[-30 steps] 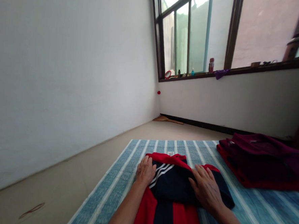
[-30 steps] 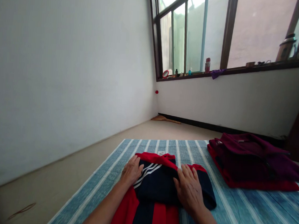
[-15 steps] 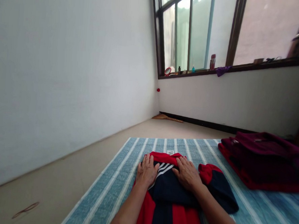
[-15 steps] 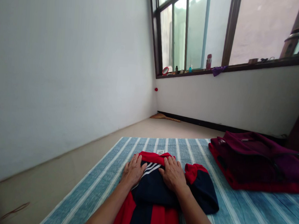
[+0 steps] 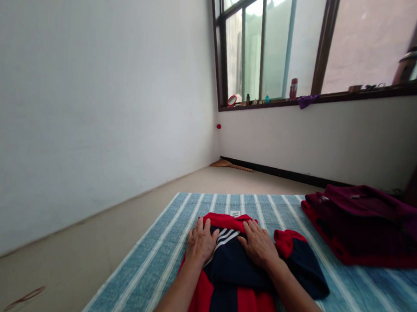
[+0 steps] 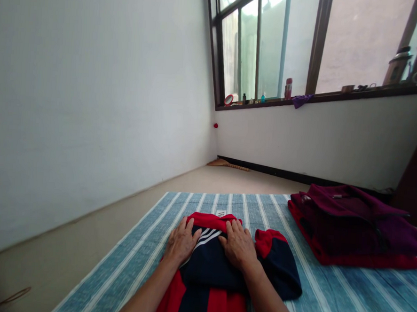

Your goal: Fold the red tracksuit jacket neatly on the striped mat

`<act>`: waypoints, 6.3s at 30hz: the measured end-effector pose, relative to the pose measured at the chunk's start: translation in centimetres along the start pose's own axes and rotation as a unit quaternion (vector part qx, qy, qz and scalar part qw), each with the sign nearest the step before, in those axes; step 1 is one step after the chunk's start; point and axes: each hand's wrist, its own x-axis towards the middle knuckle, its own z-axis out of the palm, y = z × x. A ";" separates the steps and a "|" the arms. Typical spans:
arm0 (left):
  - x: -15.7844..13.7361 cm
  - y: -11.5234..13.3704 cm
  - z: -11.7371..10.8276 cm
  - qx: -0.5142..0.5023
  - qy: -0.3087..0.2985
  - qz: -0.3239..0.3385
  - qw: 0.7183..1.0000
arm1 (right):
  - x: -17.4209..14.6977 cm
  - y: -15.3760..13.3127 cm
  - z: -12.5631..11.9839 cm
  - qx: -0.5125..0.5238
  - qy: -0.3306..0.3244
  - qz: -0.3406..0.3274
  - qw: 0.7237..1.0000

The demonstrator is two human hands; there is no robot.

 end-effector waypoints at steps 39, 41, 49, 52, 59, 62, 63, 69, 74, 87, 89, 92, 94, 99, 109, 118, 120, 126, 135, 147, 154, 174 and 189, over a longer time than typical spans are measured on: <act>-0.6 0.1 -0.9 -0.100 -0.012 -0.040 0.994 | 0.3 1.1 1.6 -0.007 -0.002 0.000 1.000; 0.2 -0.5 -1.3 -0.124 -0.013 -0.058 0.990 | 0.4 1.1 1.5 -0.006 -0.006 -0.003 1.000; 5.2 -3.1 -0.5 -0.211 -0.009 -0.194 0.958 | 0.4 1.1 0.9 0.010 -0.002 -0.005 1.000; 6.0 -3.5 0.3 -0.276 -0.019 -0.192 0.942 | 0.4 1.0 0.7 0.012 -0.003 -0.008 1.000; 4.4 -3.7 0.8 -0.410 0.057 -0.118 0.903 | 0.4 0.9 0.8 0.010 0.000 -0.007 1.000; 3.9 -4.0 0.9 -0.440 0.066 -0.098 0.890 | 0.4 0.9 0.9 0.007 0.004 -0.010 1.000; 3.8 -4.0 0.9 -0.447 0.068 -0.093 0.887 | 0.4 0.9 0.9 0.007 0.005 -0.010 1.000; 3.7 -4.2 1.1 -0.482 0.069 -0.085 0.869 | 0.3 0.8 0.8 0.005 0.009 -0.011 1.000; 3.4 -4.1 0.9 -0.512 0.068 -0.092 0.851 | 0.2 0.8 0.7 0.012 0.008 -0.005 1.000; 3.3 -4.3 1.3 -0.605 0.055 -0.095 0.788 | 1.1 1.8 0.2 0.185 0.088 -0.015 0.979; 3.3 -4.3 1.2 -0.617 0.050 -0.097 0.780 | 1.5 2.5 0.2 0.268 0.130 0.036 0.954; 3.3 -4.2 0.9 -0.630 0.043 -0.099 0.769 | 2.4 3.6 0.6 0.303 0.184 0.123 0.927; 3.4 -4.1 0.7 -0.638 0.036 -0.099 0.763 | 3.2 4.3 0.8 0.289 0.189 0.147 0.927; 3.4 -4.2 0.3 -0.651 0.019 -0.095 0.753 | 5.7 4.9 0.6 0.260 0.162 0.168 0.937; 3.6 -4.3 0.2 -0.669 0.028 -0.107 0.735 | 4.2 4.9 0.5 0.283 0.158 0.109 0.940; 3.4 -4.4 -0.2 -0.690 0.033 -0.122 0.713 | 3.6 5.9 0.9 0.371 0.175 0.059 0.910; 3.4 -4.4 -0.2 -0.694 0.036 -0.124 0.708 | 3.7 5.9 1.1 0.388 0.187 0.056 0.901; 3.4 -4.5 0.0 -0.704 0.044 -0.133 0.696 | 3.7 6.2 1.4 0.433 0.199 0.048 0.878; 3.3 -4.5 0.0 -0.710 0.045 -0.131 0.691 | 3.7 6.1 1.5 0.512 0.209 0.043 0.832; 3.1 -4.4 0.1 -0.713 0.042 -0.135 0.687 | 3.4 5.8 1.2 0.556 0.196 0.060 0.806; 2.8 -4.2 -0.1 -0.703 0.045 -0.133 0.697 | 3.3 6.1 1.3 0.550 0.186 0.069 0.811; 4.9 -3.5 1.9 -0.467 0.125 -0.179 0.857 | 3.4 5.8 0.8 0.297 0.227 0.144 0.916; 5.5 -4.4 3.8 -0.508 0.108 -0.155 0.840 | 3.2 5.1 -0.8 0.164 0.190 0.160 0.955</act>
